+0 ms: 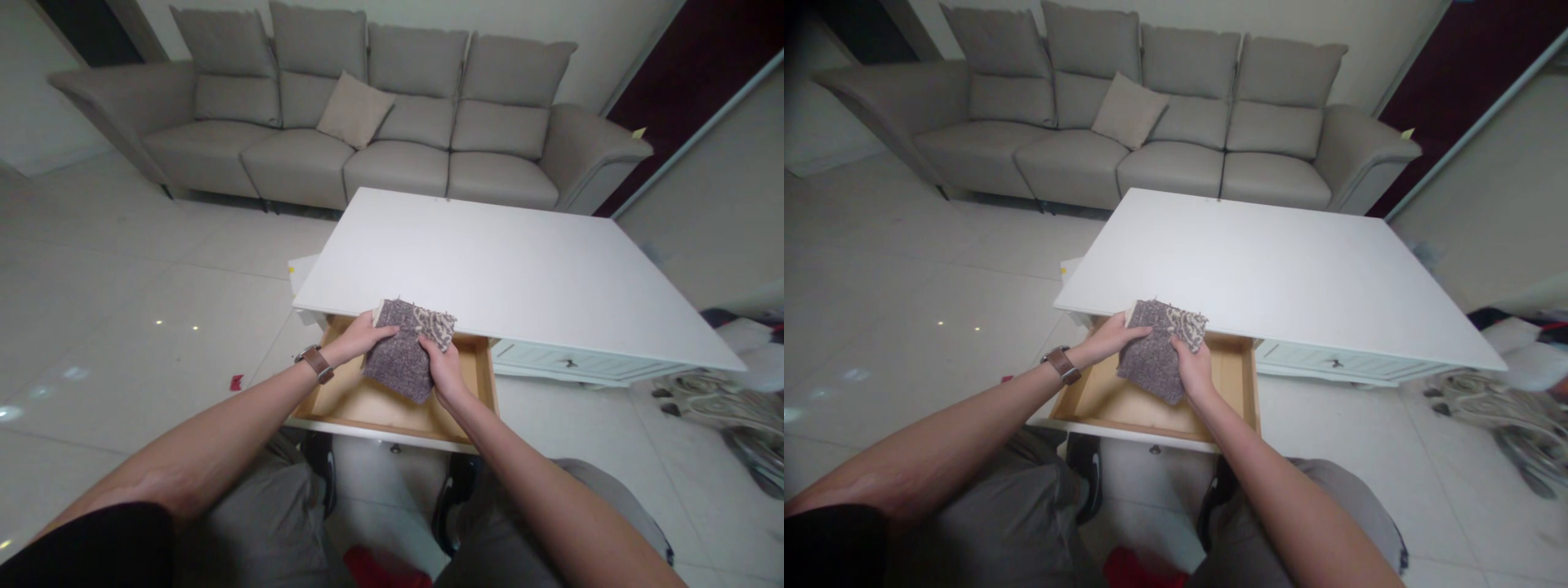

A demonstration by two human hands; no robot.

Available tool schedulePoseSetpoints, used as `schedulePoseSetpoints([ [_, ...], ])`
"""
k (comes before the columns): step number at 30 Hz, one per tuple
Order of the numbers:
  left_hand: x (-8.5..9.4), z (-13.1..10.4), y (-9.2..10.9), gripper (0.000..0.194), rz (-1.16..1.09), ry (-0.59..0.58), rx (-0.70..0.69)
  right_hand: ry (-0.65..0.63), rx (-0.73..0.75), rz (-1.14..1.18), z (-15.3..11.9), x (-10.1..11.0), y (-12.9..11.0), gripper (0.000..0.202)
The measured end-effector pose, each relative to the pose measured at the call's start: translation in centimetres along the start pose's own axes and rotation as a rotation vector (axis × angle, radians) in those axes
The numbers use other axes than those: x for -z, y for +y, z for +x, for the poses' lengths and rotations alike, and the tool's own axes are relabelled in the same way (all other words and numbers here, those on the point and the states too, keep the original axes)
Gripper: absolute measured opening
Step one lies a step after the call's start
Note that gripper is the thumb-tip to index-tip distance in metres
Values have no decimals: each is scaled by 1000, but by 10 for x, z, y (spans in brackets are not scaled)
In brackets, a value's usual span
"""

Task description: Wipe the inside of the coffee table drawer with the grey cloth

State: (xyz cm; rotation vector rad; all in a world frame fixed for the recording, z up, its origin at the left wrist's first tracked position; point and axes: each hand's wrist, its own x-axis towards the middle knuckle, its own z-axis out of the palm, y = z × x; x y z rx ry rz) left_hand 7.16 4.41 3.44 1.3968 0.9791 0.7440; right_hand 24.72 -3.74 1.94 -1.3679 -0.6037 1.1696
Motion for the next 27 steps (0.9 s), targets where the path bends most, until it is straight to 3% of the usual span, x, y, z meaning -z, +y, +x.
schedulePoseSetpoints([
  [11, 4, 5, -7, 38, -12, 44, 72, -9, 5, -17, 1, 2, 1, 42],
  [18, 3, -1, 0, 59, -53, -27, 12, -15, 10, -17, 2, 2, 4, 41],
  [27, 2, -3, 3, 64, -53, -6, 24, -22, 8, -23, 2, 2, 3, 43],
])
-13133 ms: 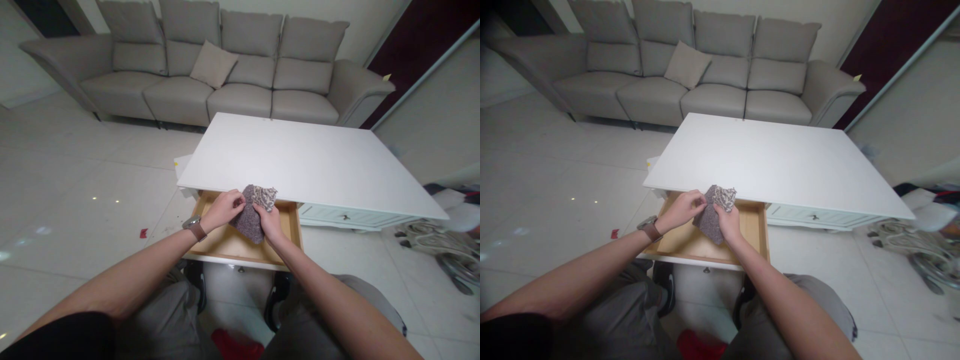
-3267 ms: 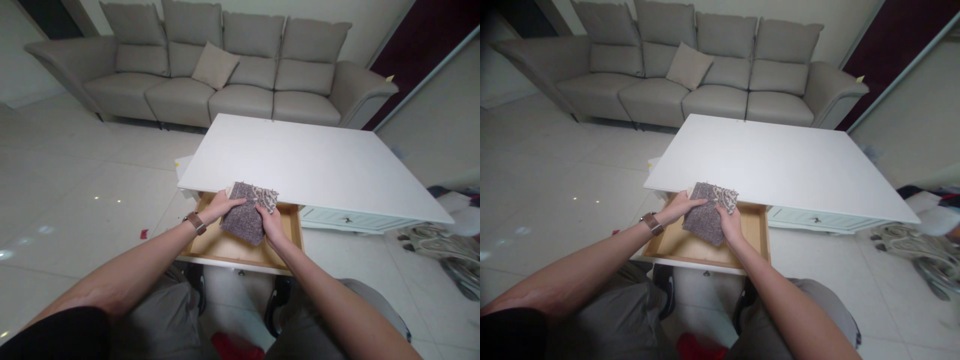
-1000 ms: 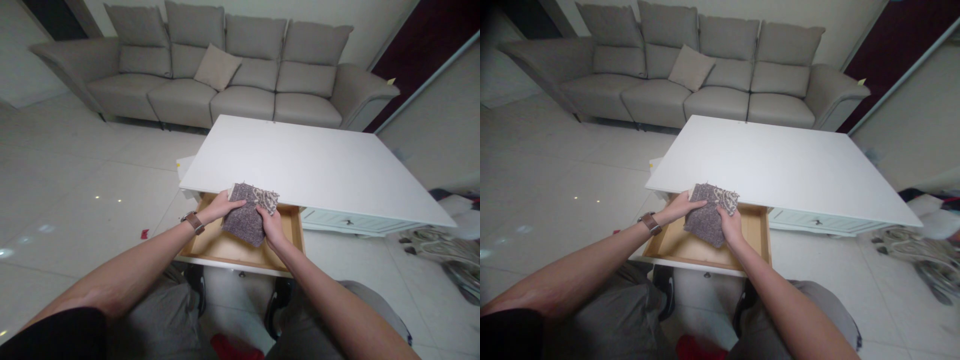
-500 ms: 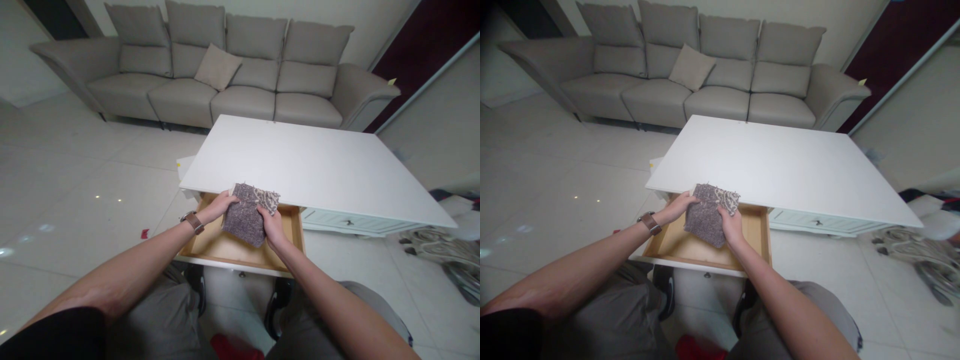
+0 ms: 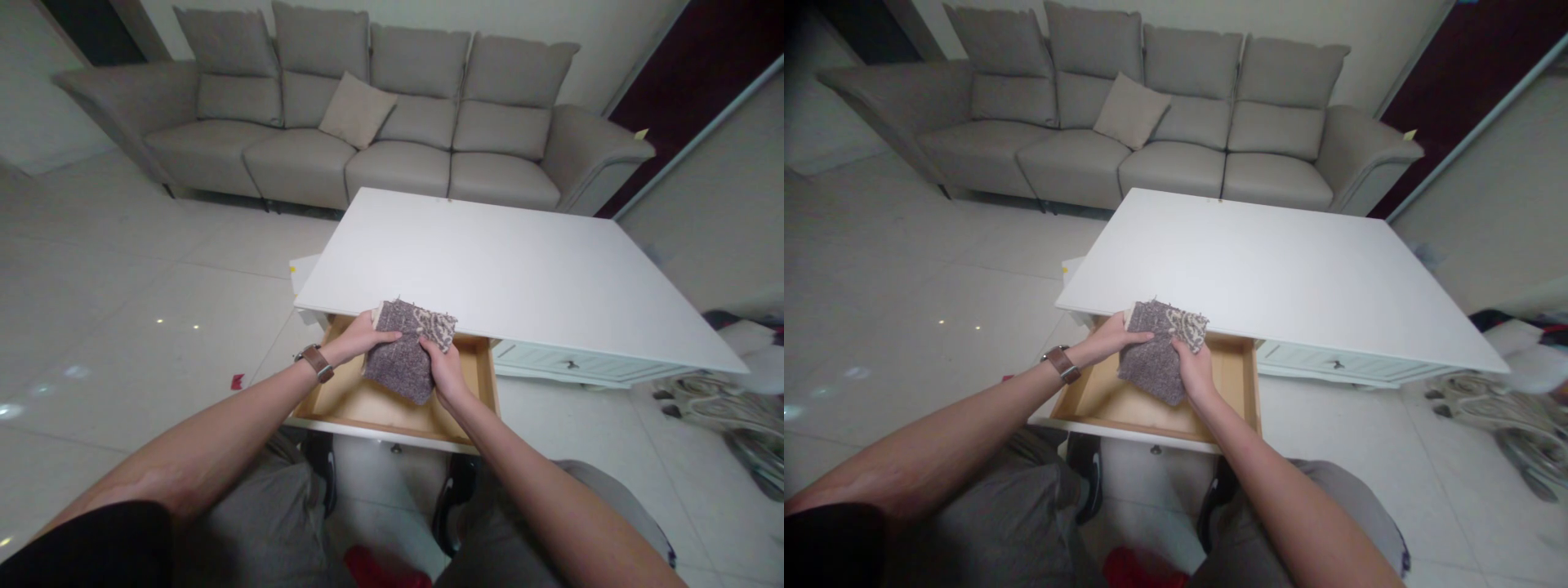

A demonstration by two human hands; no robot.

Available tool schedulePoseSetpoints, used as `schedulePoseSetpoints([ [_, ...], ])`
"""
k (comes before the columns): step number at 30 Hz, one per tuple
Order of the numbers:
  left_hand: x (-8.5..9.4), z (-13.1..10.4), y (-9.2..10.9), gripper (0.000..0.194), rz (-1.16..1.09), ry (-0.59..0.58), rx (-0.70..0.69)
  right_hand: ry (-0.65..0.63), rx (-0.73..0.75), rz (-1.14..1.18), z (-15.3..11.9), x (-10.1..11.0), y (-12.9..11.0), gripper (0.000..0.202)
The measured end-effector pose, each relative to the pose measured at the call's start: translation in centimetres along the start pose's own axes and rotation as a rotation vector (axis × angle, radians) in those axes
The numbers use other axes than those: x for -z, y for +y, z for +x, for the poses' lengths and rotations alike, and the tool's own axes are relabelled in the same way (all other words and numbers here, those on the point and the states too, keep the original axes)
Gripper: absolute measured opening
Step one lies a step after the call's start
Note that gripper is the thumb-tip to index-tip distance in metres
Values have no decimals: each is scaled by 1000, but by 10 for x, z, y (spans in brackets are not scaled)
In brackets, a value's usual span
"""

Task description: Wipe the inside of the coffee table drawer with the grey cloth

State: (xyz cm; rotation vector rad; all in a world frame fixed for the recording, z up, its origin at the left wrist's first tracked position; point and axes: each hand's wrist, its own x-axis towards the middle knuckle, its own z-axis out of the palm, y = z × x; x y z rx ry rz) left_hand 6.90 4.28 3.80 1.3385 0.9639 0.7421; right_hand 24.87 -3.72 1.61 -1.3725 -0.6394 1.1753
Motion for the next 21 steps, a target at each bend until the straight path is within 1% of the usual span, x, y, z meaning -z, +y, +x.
schedulePoseSetpoints([
  [3, 0, -2, 2, 64, -6, -4, -6, -14, -2, 9, -2, 0, -2, 42],
  [8, 0, -4, 3, 70, 5, -65, -31, -13, -16, 18, -3, -1, -3, 39],
  [13, 0, -2, 0, 67, 28, -43, -54, -4, -22, 2, -3, -1, -1, 39],
  [16, 0, -2, 1, 68, 23, -34, -52, -2, -25, 3, -3, -1, -1, 39],
  [21, 0, -3, 3, 70, 12, -60, -34, -7, -29, -8, -3, -1, -2, 39],
])
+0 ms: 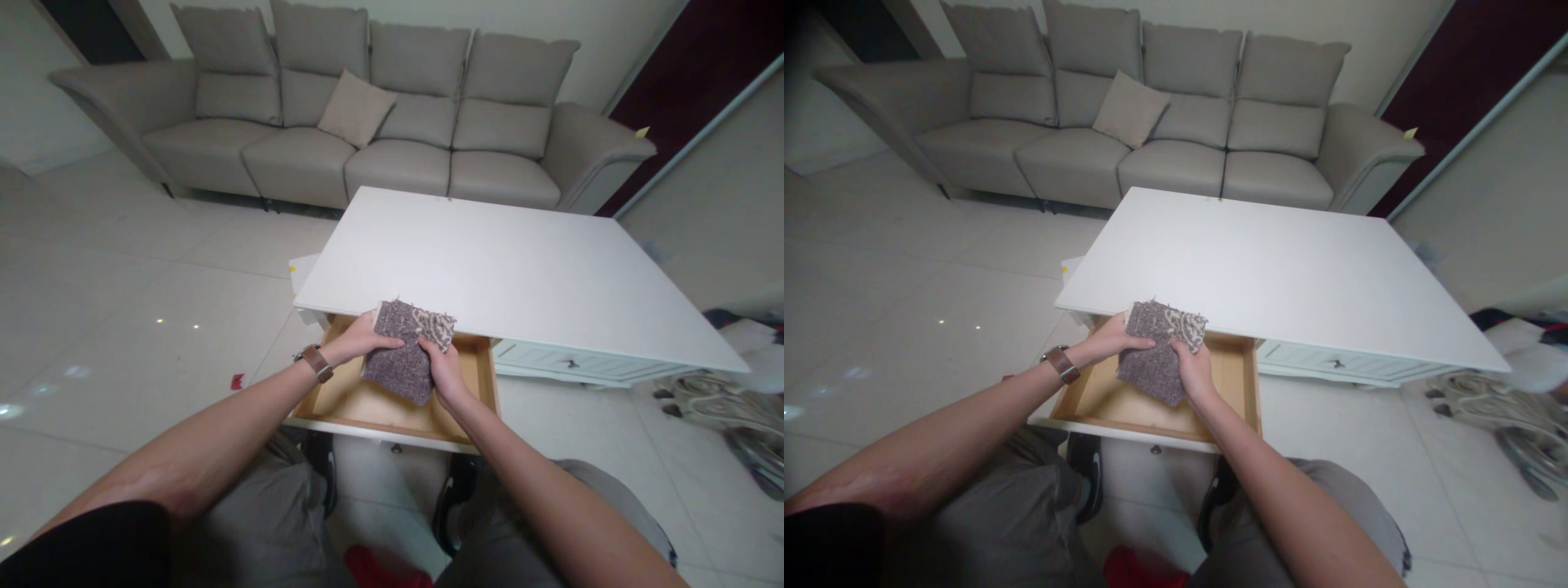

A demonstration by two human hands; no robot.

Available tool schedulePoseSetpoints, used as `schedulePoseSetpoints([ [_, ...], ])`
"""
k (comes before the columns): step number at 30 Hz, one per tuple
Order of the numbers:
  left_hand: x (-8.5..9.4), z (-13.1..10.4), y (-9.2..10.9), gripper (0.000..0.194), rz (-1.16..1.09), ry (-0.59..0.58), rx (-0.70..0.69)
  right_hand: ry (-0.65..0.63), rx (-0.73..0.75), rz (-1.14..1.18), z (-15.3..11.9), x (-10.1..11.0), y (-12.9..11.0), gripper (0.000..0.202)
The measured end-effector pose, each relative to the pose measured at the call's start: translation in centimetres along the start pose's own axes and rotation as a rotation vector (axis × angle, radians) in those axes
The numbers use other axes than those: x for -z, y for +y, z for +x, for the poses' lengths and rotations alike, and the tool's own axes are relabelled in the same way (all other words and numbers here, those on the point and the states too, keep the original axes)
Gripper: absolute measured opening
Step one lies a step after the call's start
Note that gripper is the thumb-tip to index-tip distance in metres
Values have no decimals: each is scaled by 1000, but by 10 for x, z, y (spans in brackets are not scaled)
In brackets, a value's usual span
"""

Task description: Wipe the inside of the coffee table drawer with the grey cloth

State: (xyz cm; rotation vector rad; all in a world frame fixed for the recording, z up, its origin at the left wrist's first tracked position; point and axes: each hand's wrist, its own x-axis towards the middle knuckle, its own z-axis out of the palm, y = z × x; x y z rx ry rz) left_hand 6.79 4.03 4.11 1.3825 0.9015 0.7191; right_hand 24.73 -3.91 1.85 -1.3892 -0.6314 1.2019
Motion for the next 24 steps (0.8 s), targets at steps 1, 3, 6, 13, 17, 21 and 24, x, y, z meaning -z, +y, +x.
schedulePoseSetpoints([
  [1, 0, 0, 0, 68, -5, 0, 7, 0, -1, -1, 0, 0, 0, 40],
  [3, 0, 0, -2, 64, -12, 16, 16, -6, -2, 5, 0, -1, 1, 41],
  [6, 1, 2, -5, 63, 0, 57, 9, -20, 4, 21, 0, -2, 2, 42],
  [13, 5, 4, -16, 67, -24, 33, 3, -33, 24, -12, 5, -2, 9, 46],
  [17, 6, 4, -23, 67, 13, 46, -35, -49, 33, -19, 10, -2, 17, 48],
  [21, 8, 3, -30, 65, 27, 39, -33, -77, 66, -38, 16, -2, 28, 47],
  [24, 14, 3, -38, 63, 14, 28, 15, -72, 80, -96, 21, -1, 35, 47],
])
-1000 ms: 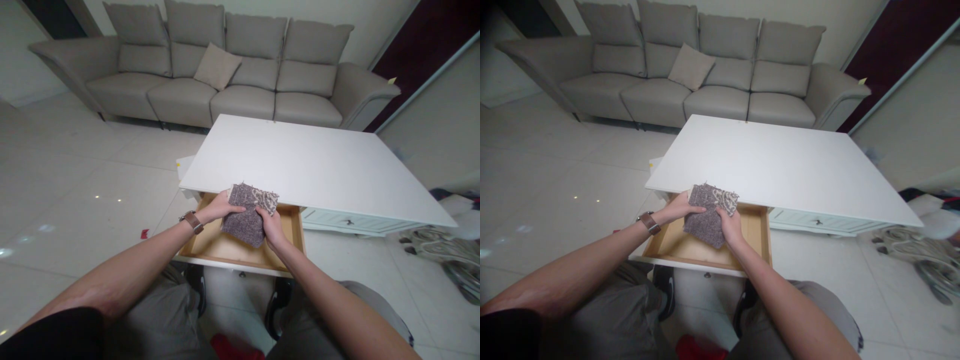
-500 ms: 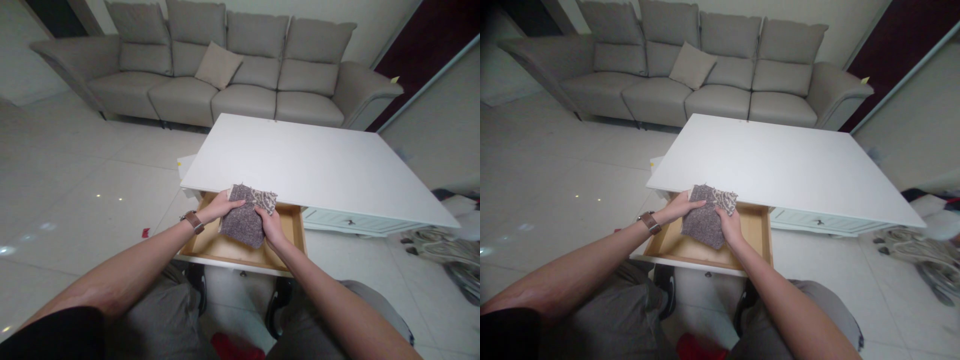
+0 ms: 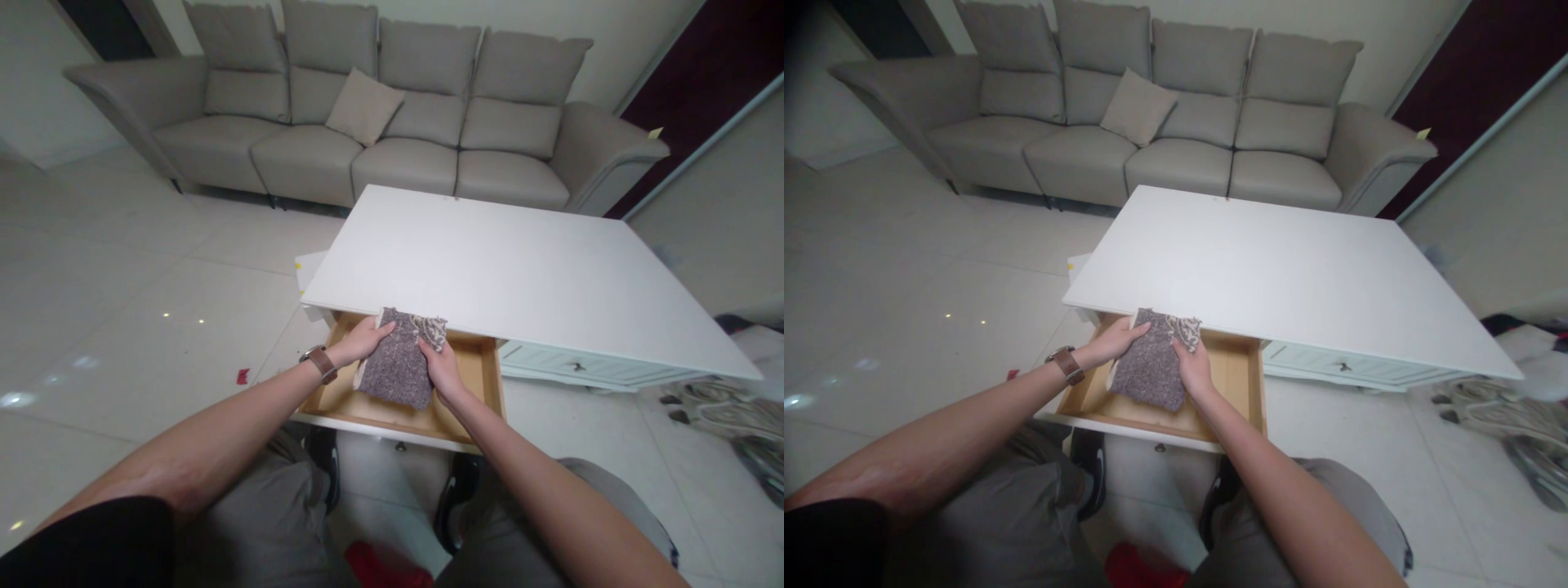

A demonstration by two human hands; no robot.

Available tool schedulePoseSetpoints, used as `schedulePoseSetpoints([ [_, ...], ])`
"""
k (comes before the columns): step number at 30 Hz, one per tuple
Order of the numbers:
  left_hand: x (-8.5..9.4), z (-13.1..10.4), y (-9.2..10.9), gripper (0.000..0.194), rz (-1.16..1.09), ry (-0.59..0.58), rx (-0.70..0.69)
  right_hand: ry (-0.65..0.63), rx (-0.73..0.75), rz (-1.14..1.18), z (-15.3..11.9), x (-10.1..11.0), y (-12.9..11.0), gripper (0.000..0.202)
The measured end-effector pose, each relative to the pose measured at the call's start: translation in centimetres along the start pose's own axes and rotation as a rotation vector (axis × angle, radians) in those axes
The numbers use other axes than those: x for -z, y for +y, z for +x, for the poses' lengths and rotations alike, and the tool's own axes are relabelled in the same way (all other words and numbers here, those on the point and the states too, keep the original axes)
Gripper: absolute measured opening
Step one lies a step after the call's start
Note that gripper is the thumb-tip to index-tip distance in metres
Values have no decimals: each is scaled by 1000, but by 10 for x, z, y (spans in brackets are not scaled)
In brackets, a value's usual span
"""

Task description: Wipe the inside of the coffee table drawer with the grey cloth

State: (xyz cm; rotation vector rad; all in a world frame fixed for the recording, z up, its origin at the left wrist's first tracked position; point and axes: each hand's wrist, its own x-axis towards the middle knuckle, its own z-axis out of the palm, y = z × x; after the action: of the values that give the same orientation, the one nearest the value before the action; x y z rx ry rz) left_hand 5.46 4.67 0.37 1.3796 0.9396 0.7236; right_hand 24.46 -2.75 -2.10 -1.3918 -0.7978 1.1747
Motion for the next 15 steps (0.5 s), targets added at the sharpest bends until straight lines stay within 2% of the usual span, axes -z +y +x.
schedulePoseSetpoints([
  [7, 9, -6, -10, 55, 39, -32, 78, -20, -25, -103, 8, 1, 17, 46],
  [12, 12, -10, -14, 53, 117, -47, 136, -84, -55, -119, 13, 1, 32, 45],
  [15, 16, -11, -15, 59, 255, 22, 220, -50, -88, -194, 19, 5, 42, 53],
])
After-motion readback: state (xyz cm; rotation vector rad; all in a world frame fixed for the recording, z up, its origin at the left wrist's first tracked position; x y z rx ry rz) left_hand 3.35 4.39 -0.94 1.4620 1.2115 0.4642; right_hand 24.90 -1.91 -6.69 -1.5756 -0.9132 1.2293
